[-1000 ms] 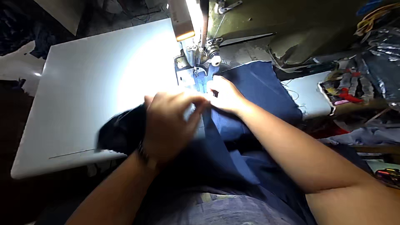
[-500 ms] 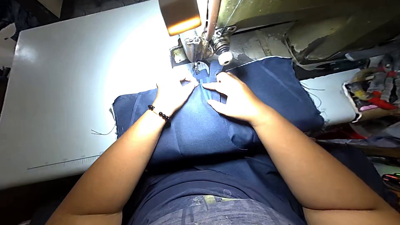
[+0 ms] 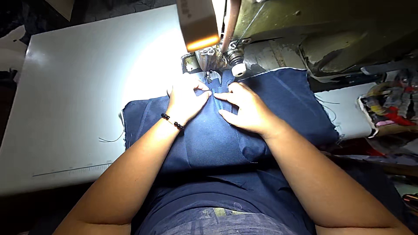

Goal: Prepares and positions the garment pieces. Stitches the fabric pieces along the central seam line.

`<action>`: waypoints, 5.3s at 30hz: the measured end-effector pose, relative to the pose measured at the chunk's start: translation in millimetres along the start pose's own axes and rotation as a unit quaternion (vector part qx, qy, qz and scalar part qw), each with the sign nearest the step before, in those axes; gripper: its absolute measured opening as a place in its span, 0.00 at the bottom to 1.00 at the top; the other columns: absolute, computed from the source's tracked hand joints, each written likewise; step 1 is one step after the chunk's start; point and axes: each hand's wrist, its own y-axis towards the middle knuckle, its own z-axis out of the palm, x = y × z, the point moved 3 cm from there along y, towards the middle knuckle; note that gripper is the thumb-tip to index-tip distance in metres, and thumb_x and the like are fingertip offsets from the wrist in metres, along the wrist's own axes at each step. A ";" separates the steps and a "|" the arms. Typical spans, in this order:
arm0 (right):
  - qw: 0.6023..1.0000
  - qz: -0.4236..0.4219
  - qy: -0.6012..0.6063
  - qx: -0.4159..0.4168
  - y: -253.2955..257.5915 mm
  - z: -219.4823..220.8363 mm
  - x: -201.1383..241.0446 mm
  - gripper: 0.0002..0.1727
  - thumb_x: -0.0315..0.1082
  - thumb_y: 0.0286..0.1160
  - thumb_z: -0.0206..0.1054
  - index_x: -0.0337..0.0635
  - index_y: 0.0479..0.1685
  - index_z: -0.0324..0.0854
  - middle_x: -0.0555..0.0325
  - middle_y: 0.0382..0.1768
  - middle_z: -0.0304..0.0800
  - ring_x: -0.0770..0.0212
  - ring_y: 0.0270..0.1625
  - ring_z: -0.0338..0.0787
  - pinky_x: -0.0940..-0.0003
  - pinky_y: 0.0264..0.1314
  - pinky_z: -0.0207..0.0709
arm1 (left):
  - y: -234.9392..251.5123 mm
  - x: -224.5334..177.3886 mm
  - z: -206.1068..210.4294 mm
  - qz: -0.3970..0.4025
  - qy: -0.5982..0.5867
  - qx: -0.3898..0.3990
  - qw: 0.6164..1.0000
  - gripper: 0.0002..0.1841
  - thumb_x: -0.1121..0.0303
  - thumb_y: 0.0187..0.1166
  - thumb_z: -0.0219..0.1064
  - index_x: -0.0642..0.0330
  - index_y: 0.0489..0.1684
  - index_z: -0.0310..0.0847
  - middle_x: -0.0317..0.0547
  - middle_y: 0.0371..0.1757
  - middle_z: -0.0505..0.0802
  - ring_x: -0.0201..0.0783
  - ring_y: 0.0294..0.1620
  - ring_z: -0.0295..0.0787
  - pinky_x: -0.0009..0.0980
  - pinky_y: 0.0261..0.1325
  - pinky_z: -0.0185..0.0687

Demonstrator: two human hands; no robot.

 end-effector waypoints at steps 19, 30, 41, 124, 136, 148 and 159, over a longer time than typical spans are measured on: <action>0.989 -0.050 0.025 -0.140 -5.5 -8.2 4.7 0.13 0.31 0.71 0.63 0.40 0.41 0.95 0.53 0.40 0.97 0.60 0.46 0.95 0.64 0.54 0.87 | -43.8 -34.3 4.7 0.212 0.218 0.051 0.951 0.19 0.79 0.77 0.60 0.72 0.66 0.85 0.61 0.69 0.88 0.59 0.73 0.83 0.56 0.74 0.76; 0.990 -0.075 0.016 -0.116 -3.5 -2.3 2.4 0.14 0.31 0.71 0.62 0.40 0.40 0.95 0.54 0.40 0.95 0.59 0.48 0.92 0.65 0.56 0.84 | -44.9 -30.9 6.5 0.199 0.201 0.065 0.957 0.25 0.75 0.77 0.57 0.73 0.74 0.78 0.63 0.74 0.85 0.57 0.76 0.81 0.53 0.75 0.75; 0.995 -0.044 0.016 -0.090 -2.0 -1.1 2.0 0.15 0.33 0.70 0.63 0.38 0.46 0.94 0.49 0.44 0.91 0.54 0.51 0.89 0.60 0.59 0.82 | -60.1 -30.6 13.8 0.145 0.182 0.069 0.970 0.28 0.60 0.83 0.49 0.61 0.79 0.77 0.55 0.85 0.76 0.51 0.87 0.69 0.58 0.80 0.64; 0.972 0.120 0.183 -0.080 -60.8 -4.8 35.9 0.14 0.31 0.90 0.48 0.36 0.56 0.78 0.66 0.26 0.88 0.77 0.26 0.85 0.79 0.31 0.81 | -132.2 -35.0 3.8 0.193 0.090 0.105 0.971 0.23 0.45 0.88 0.47 0.24 0.74 0.83 0.51 0.80 0.79 0.58 0.84 0.65 0.67 0.75 0.52; 0.992 0.082 -0.073 0.065 -53.1 -22.5 46.0 0.13 0.28 0.81 0.59 0.38 0.50 0.91 0.46 0.40 0.88 0.49 0.43 0.91 0.53 0.44 0.85 | -141.8 -49.3 11.9 0.309 0.052 0.078 0.947 0.17 0.63 0.82 0.58 0.43 0.59 0.93 0.49 0.67 0.91 0.60 0.79 0.77 0.78 0.75 0.56; 0.956 0.022 -0.265 0.121 -66.2 -30.4 59.8 0.14 0.41 0.88 0.54 0.45 0.46 0.85 0.49 0.28 0.80 0.44 0.35 0.86 0.49 0.34 0.67 | -139.9 -51.1 17.8 0.338 -0.021 0.023 0.941 0.09 0.72 0.78 0.65 0.56 0.43 0.94 0.55 0.50 0.93 0.52 0.56 0.91 0.63 0.77 0.69; 0.948 -0.020 -0.297 0.116 -60.1 -23.9 67.7 0.13 0.34 0.86 0.55 0.43 0.38 0.85 0.51 0.25 0.80 0.47 0.31 0.84 0.53 0.35 0.65 | -142.5 -47.1 19.4 0.349 -0.020 -0.029 0.937 0.10 0.71 0.78 0.64 0.56 0.42 0.95 0.54 0.51 0.95 0.50 0.57 0.91 0.46 0.68 0.80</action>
